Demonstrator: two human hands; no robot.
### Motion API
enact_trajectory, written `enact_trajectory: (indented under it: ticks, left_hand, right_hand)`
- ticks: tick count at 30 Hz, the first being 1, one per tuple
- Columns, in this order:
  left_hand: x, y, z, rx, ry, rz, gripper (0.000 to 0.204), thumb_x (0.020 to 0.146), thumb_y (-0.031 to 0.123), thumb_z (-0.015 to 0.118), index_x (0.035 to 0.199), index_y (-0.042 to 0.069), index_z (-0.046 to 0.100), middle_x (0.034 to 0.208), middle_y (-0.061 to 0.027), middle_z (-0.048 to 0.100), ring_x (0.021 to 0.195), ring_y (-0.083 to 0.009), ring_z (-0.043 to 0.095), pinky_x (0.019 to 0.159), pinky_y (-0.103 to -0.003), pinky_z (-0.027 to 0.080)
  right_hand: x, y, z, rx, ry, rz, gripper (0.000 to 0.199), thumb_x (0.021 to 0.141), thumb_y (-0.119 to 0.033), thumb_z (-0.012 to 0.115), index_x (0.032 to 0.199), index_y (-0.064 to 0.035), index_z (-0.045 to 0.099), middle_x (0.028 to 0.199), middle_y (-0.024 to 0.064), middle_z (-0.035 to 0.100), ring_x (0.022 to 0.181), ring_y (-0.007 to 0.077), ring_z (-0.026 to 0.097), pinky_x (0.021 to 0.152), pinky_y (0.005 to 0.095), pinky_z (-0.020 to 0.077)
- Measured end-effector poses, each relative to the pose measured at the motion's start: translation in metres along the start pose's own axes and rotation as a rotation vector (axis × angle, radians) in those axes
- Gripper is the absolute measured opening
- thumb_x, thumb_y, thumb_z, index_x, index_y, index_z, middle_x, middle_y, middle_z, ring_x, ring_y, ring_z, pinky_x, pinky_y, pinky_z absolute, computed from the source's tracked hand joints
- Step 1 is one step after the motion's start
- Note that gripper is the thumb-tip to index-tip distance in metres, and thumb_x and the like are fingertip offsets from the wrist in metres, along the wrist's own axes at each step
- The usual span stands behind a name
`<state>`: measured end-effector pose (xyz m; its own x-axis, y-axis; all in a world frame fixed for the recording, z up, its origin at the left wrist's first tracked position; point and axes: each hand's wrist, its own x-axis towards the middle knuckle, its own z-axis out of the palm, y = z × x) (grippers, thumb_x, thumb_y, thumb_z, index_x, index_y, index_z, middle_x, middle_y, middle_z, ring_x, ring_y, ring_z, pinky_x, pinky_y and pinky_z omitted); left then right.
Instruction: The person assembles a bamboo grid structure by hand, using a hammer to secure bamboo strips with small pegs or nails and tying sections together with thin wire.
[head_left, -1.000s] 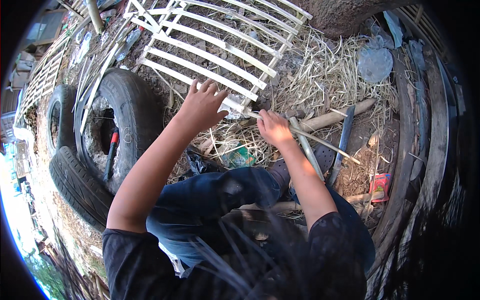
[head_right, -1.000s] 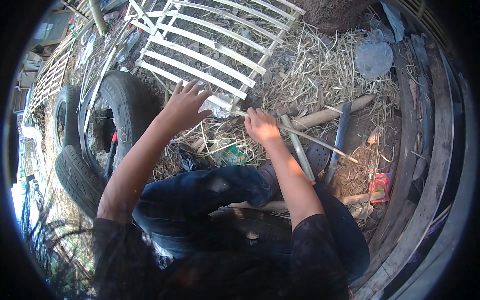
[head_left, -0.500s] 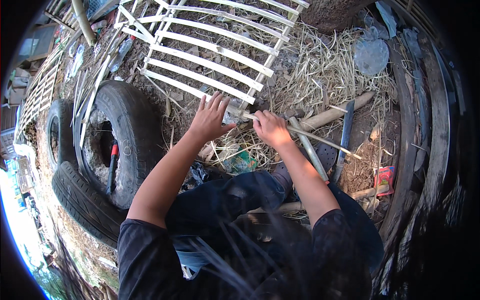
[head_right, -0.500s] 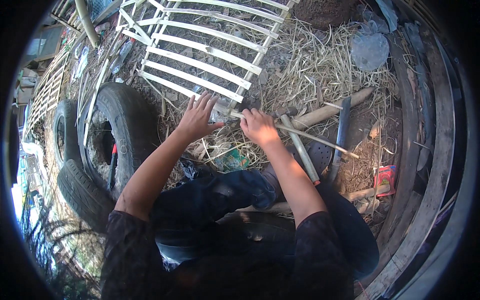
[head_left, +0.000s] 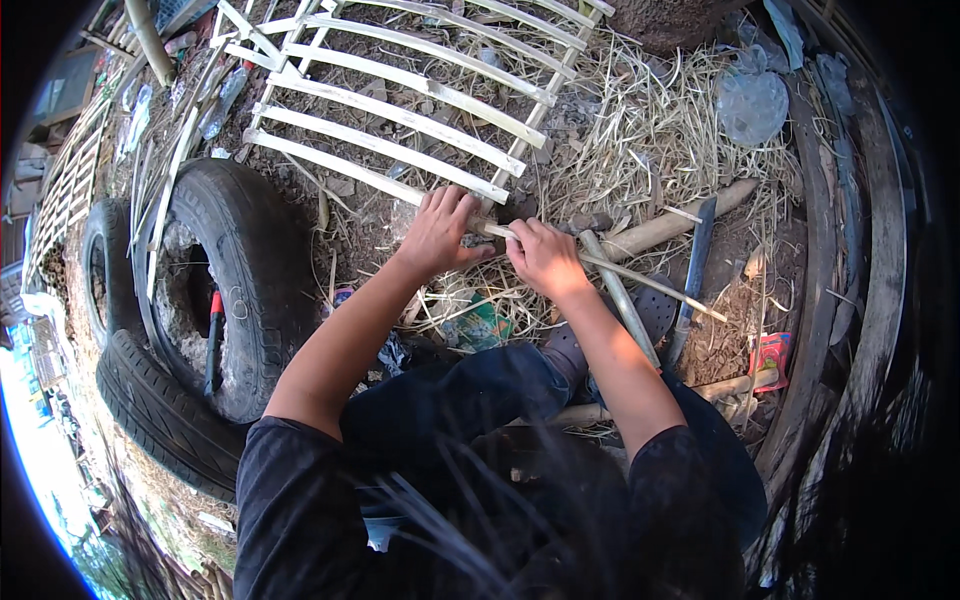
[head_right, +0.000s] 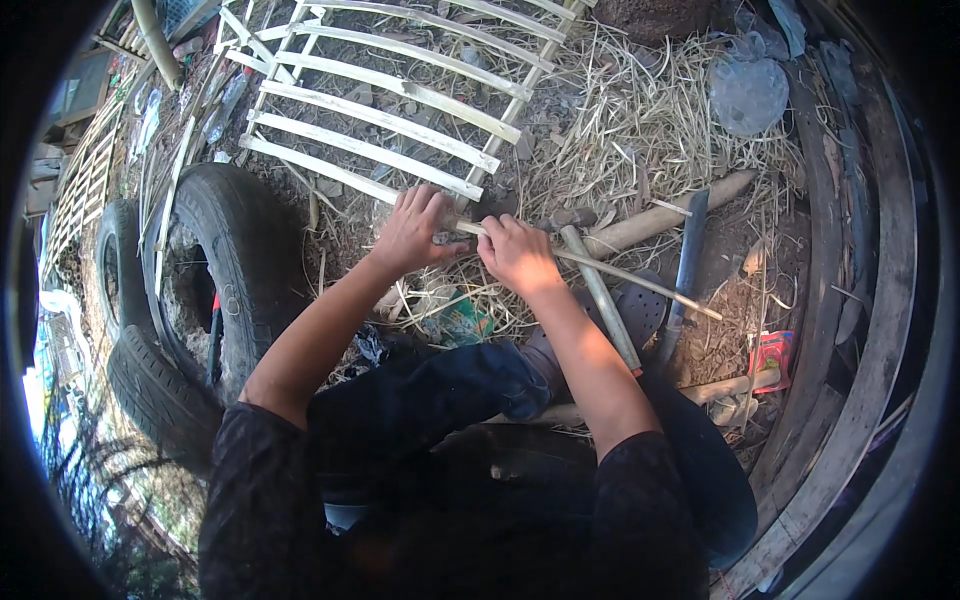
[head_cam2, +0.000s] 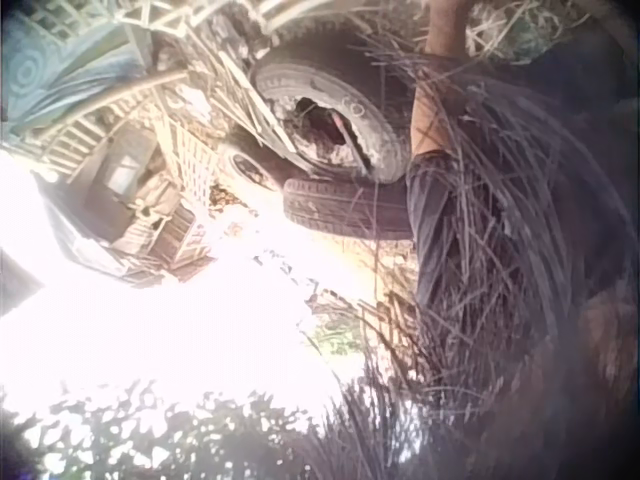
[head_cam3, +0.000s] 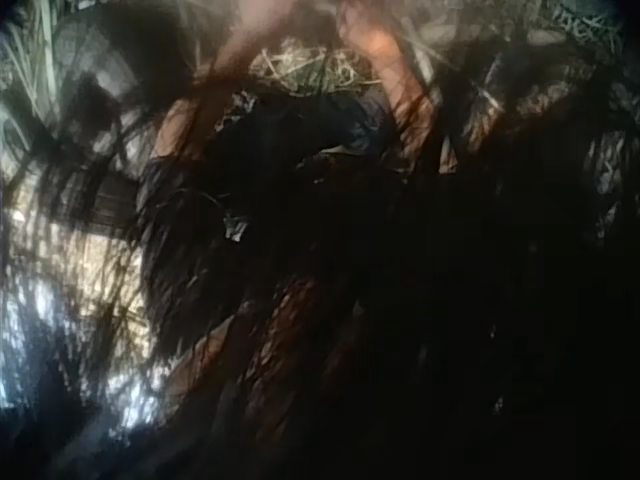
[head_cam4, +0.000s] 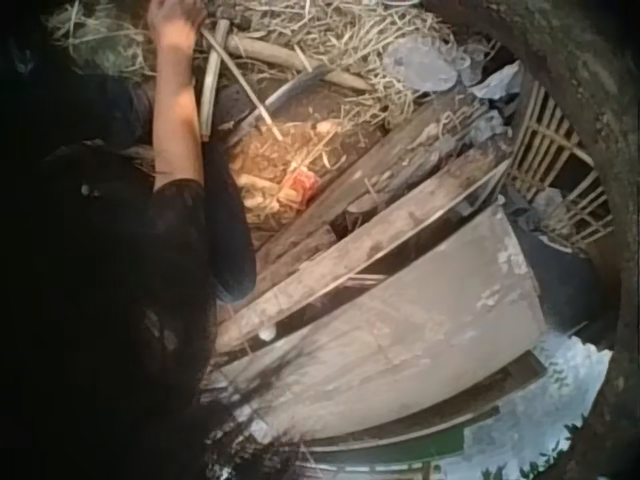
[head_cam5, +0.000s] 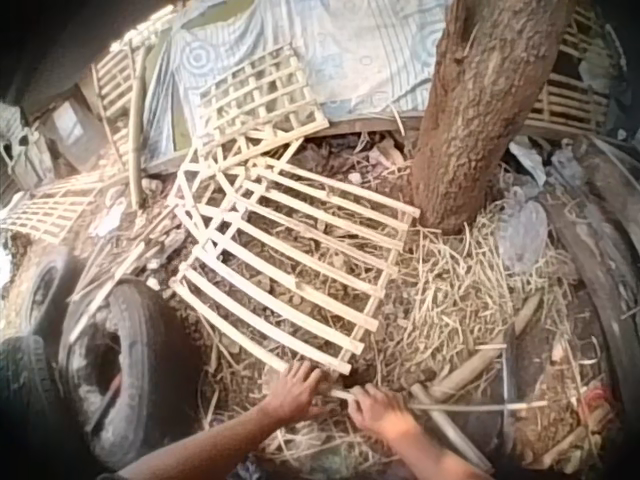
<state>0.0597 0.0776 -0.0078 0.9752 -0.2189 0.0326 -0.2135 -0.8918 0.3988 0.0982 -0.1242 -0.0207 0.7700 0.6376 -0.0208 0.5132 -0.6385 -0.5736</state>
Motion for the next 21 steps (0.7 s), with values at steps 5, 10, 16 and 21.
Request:
enact_trajectory:
  ticks: [5,10,16,21]
  left_hand:
    - [-0.003,-0.006,0.006,-0.012,-0.017,-0.051,0.073,0.061,0.042,0.078,0.114,0.006,0.044,0.108,-0.0147,0.046,0.105,-0.0339,0.046,0.091,-0.043,0.037]
    - [0.001,-0.007,-0.012,-0.163,-0.063,-0.113,0.078,0.062,0.039,0.079,0.119,0.004,0.039,0.111,-0.0175,0.045,0.107,-0.0374,0.047,0.091,-0.043,0.041]
    - [0.003,-0.002,-0.048,-0.071,-0.032,-0.058,0.070,0.067,0.033,0.077,0.118,0.002,0.040,0.114,-0.0195,0.045,0.104,-0.0373,0.051,0.089,-0.042,0.044]
    - [0.000,0.023,-0.106,-0.450,-0.067,-0.055,0.052,0.077,0.031,0.070,0.115,0.001,0.049,0.107,-0.0150,0.055,0.102,-0.0275,0.055,0.089,-0.039,0.043]
  right_hand:
    - [0.000,-0.003,-0.003,-0.003,-0.040,0.007,0.013,0.085,-0.023,0.054,0.086,-0.0101,0.051,0.076,0.0107,0.056,0.074,0.0323,0.060,0.064,0.0458,0.0493]
    - [-0.006,-0.024,-0.034,0.067,0.160,0.028,0.013,0.085,-0.018,0.056,0.094,-0.0089,0.054,0.077,0.0115,0.056,0.075,0.0326,0.060,0.064,0.0434,0.0488]
    - [-0.015,-0.082,-0.140,0.118,0.429,-0.104,0.013,0.086,-0.014,0.054,0.095,-0.0043,0.055,0.077,0.0125,0.058,0.068,0.0324,0.059,0.061,0.0409,0.0463]
    - [-0.022,-0.154,-0.220,0.471,0.365,-0.082,0.013,0.088,-0.014,0.053,0.094,-0.0029,0.057,0.073,0.0125,0.060,0.068,0.0223,0.061,0.058,0.0347,0.0457]
